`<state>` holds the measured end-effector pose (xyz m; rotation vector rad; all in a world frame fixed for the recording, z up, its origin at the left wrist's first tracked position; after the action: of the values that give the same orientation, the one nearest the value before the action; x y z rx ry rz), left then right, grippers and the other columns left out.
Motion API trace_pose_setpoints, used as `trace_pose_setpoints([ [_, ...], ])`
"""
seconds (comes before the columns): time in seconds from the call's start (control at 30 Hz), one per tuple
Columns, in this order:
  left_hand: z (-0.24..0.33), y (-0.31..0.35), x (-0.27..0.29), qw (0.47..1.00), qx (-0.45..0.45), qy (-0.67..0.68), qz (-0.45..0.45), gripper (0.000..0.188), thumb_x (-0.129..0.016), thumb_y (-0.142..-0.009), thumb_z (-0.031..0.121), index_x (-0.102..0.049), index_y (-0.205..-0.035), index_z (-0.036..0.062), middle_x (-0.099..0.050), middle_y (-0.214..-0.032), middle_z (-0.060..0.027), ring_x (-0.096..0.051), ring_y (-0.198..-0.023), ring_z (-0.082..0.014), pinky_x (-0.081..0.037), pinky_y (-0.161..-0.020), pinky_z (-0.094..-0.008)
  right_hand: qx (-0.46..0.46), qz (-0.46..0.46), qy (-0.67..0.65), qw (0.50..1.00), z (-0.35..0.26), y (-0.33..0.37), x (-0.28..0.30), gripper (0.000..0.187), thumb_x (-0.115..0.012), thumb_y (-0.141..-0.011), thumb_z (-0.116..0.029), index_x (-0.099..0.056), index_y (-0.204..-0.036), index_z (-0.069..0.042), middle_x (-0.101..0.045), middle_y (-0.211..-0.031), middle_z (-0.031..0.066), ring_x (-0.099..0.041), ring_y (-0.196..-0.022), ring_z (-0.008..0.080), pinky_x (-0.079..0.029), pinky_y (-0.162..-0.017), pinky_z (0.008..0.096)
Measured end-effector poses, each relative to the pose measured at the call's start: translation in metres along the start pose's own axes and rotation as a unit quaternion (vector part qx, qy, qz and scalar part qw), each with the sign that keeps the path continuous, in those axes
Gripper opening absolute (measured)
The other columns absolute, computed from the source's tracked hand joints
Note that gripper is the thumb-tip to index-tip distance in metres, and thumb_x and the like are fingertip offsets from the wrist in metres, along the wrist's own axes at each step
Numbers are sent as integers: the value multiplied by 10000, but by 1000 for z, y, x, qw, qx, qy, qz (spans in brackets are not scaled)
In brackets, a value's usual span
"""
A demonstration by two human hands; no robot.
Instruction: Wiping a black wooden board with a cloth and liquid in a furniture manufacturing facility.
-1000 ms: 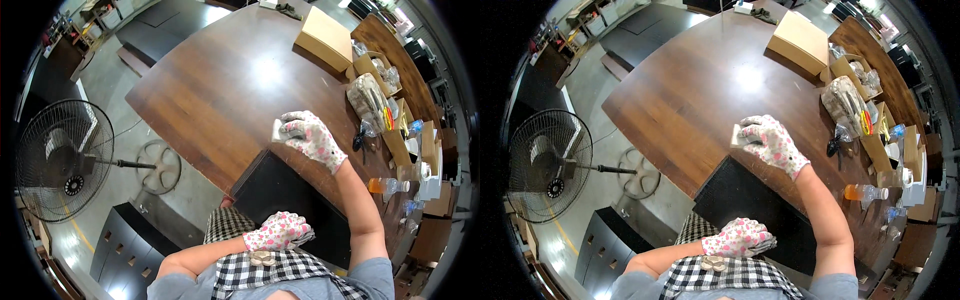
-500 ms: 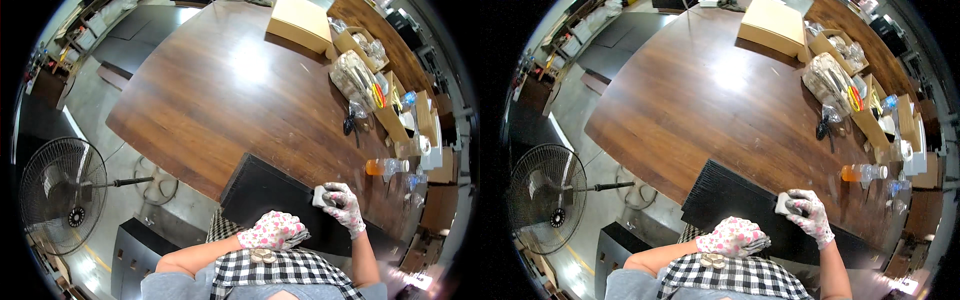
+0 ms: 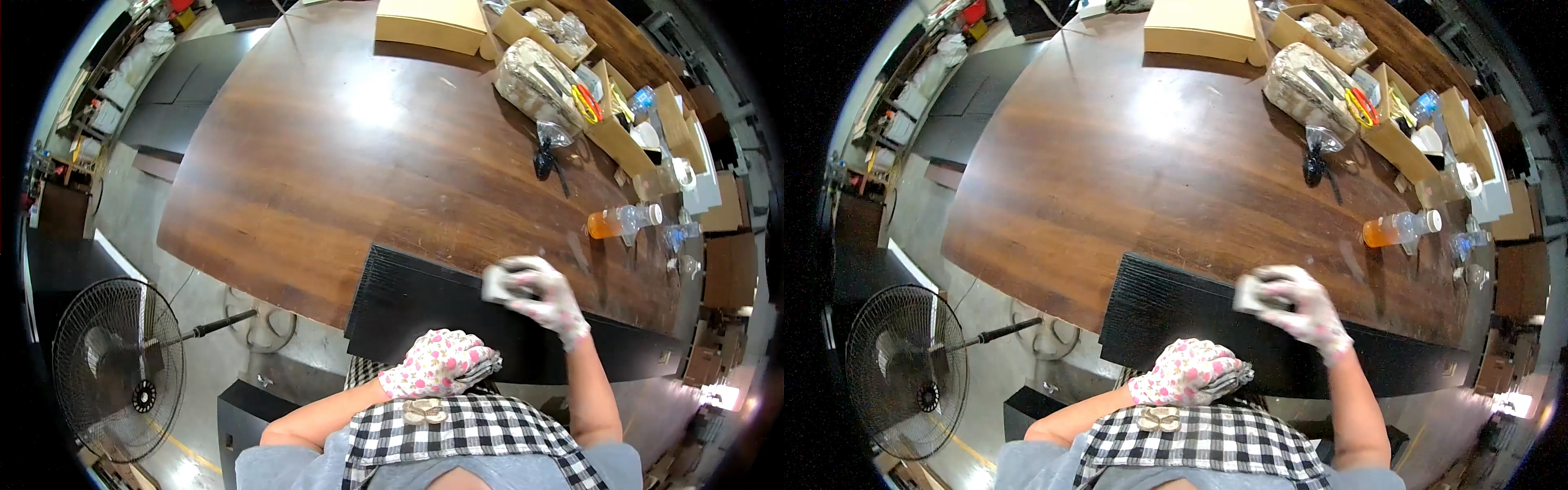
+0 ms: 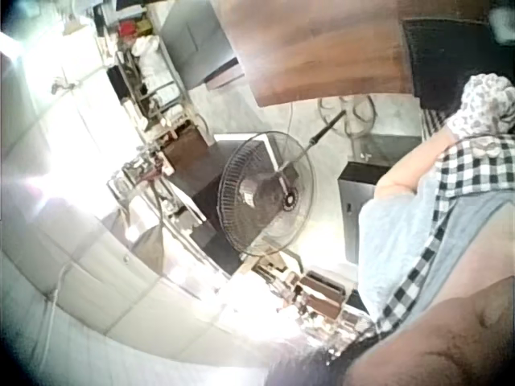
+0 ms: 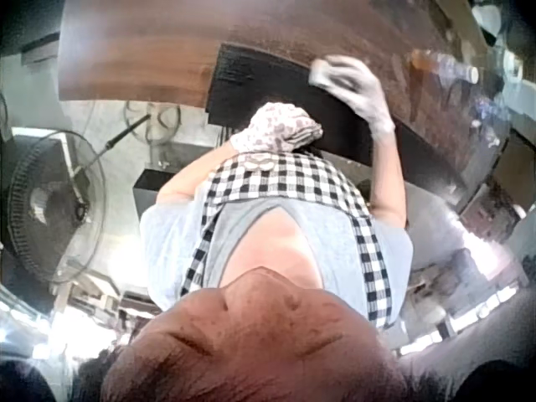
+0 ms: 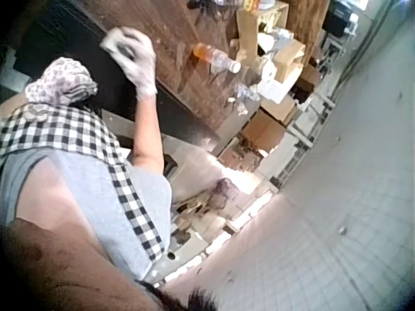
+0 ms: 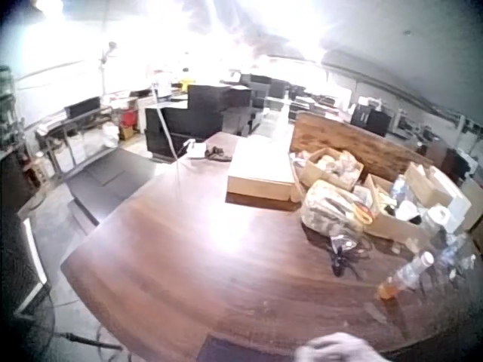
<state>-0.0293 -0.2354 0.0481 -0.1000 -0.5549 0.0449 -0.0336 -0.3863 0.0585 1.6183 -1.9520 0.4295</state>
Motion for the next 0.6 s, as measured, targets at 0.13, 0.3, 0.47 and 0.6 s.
trace_pose_setpoints([
  [0.13,18,1,55,970,-27,-149,192,392,-714,-715,221,-637,-1080,102,-604,-995,-78,-604,-823,-262,-491,-677,-382,-87,217,-217,948,44,73,40,312,-782,-732,-160,-671,-998,-40,-587,-1212,130,-558,-1145,232,-461,-948,364],
  [0.3,-11,25,87,924,92,-329,174,436,-721,-674,229,-638,-1085,107,-579,-926,-54,-565,-814,-245,-449,-648,-392,-7,270,-175,947,37,71,17,312,-763,-747,-86,-657,-1039,-55,-572,-1237,140,-550,-1153,260,-439,-969,368],
  [0.47,-31,61,146,868,183,-431,164,433,-714,-656,181,-652,-1082,133,-565,-889,-53,-543,-831,-271,-434,-658,-399,37,285,-173,942,34,75,22,310,-761,-742,-73,-661,-1036,-61,-576,-1231,143,-552,-1149,267,-440,-966,370],
  [0.6,-11,41,107,896,127,-421,67,520,-728,-641,174,-628,-1148,116,-577,-1004,-62,-544,-877,-265,-429,-718,-411,45,291,-192,936,37,75,21,311,-767,-747,-82,-664,-1038,-49,-576,-1231,149,-555,-1149,270,-442,-968,377],
])
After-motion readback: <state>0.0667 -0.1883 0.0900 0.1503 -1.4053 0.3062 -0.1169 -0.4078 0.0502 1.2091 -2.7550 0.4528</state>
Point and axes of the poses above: each hand's wrist, its own y-axis away from the middle knuckle, its own x-axis out of the back of the hand, z = x × y, the point moved 10 cm from there along -y, towards the middle knuckle
